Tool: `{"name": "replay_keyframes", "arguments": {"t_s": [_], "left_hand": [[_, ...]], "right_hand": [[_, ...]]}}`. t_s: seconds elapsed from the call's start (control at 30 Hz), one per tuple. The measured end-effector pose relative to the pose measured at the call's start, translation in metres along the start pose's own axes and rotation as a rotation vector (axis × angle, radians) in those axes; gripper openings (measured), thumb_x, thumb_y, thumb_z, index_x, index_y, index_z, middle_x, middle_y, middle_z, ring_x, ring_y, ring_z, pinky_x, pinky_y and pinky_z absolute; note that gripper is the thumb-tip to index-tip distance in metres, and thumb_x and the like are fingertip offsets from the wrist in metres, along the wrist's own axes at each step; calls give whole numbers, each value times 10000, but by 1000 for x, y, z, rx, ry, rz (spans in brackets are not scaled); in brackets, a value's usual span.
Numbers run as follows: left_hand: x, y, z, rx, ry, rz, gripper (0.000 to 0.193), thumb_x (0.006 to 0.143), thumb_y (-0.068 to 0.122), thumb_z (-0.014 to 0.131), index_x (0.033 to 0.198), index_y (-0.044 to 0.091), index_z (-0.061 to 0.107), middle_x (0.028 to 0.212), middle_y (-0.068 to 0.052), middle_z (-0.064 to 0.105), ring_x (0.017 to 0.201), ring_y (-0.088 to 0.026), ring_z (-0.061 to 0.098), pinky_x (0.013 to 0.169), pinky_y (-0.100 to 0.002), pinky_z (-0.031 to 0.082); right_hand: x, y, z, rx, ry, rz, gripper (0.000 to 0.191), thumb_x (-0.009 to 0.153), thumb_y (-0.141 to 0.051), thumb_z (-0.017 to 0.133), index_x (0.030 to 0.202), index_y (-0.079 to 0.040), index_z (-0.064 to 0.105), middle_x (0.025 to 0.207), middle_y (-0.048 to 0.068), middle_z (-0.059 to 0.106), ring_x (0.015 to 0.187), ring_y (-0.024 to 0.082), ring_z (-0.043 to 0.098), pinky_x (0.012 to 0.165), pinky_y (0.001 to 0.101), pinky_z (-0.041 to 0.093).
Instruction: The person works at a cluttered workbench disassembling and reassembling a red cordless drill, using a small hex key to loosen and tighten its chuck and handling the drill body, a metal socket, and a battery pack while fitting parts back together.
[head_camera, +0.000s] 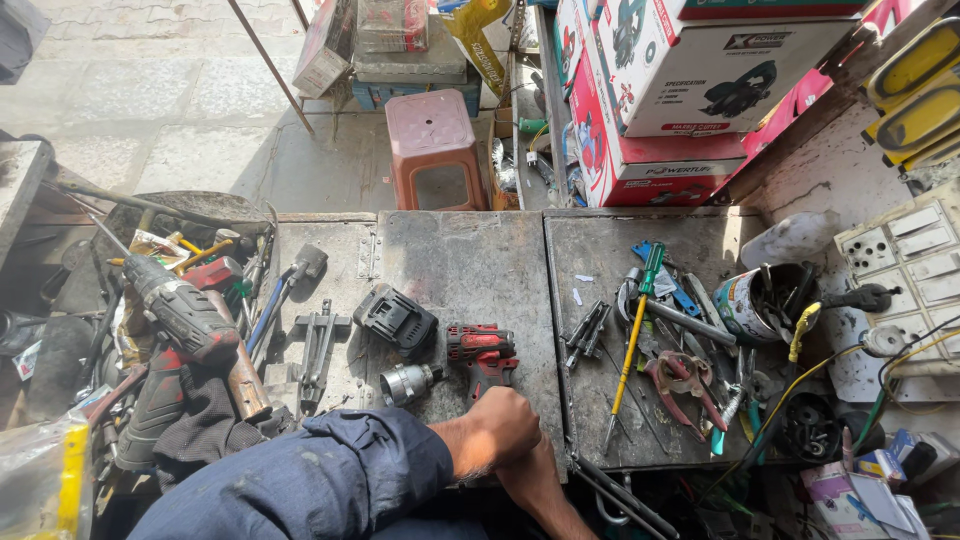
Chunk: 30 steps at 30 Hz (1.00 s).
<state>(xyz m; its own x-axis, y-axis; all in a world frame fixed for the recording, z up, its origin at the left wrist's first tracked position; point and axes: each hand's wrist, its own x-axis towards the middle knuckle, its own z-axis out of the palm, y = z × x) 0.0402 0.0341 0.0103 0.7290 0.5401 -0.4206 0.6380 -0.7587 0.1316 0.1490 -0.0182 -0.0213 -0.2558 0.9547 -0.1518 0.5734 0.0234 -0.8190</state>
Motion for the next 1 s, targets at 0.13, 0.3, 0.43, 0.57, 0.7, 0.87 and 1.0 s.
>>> {"name": "replay_keyframes", "arguments": {"t_s": [0.13, 0.3, 0.43, 0.57, 0.7, 0.87, 1.0], "left_hand": [[-1, 2, -16, -139, 35, -193, 149, 837, 157, 723, 940, 126, 825, 958, -72, 785, 915, -269, 762, 677, -402, 605], [0, -10, -45, -369, -76, -464, 315, 723, 191, 862, 1017, 94, 802, 1019, -112, 760, 967, -256, 761, 759, -367, 614], [7, -10, -54, -406, -10, -519, 418, 713, 308, 869, 1025, 48, 773, 1026, -131, 760, 964, -272, 766, 749, -380, 620], [8, -8, -48, -517, 140, -551, 479, 792, 363, 796, 1016, -52, 719, 1035, -244, 711, 960, -341, 744, 766, -409, 618], [-5, -23, -36, -527, 181, -346, 417, 687, 347, 801, 887, -17, 767, 1046, -278, 675, 1032, -388, 663, 844, -449, 570], [-11, -41, -33, -492, 217, -213, 294, 670, 167, 752, 889, -30, 753, 1077, -285, 664, 983, -425, 690, 827, -461, 585], [-32, -41, -28, -547, 626, -128, 257, 762, 35, 682, 1006, -27, 631, 1025, -233, 696, 994, -449, 679, 833, -510, 545]], "right_hand": [[4, -5, -4, -113, -54, 70, 208, 802, -192, 760, 922, -28, 715, 914, 177, 774, 962, 346, 745, 759, 439, 574], [3, -10, -10, 159, 47, 25, 356, 742, -112, 761, 1055, 1, 635, 966, 174, 756, 951, 336, 751, 770, 418, 580], [5, -5, -12, 114, 13, 82, 336, 789, -114, 734, 1102, -21, 656, 987, 151, 788, 968, 293, 789, 806, 389, 596], [7, 4, -28, 240, -57, 11, 498, 803, -176, 764, 1251, -51, 584, 1135, 125, 740, 1057, 246, 739, 860, 365, 584], [-3, 4, -54, 147, -180, 24, 627, 803, -296, 834, 1324, -74, 568, 1173, 103, 667, 1050, 234, 679, 882, 373, 557], [-11, 10, -49, 203, -174, -164, 562, 852, -330, 793, 1308, -57, 612, 1182, 106, 700, 1107, 239, 707, 930, 378, 554], [-17, 24, -33, 149, -57, -225, 528, 863, -336, 764, 1270, -37, 608, 1159, 121, 715, 1084, 260, 730, 911, 374, 553]]}}
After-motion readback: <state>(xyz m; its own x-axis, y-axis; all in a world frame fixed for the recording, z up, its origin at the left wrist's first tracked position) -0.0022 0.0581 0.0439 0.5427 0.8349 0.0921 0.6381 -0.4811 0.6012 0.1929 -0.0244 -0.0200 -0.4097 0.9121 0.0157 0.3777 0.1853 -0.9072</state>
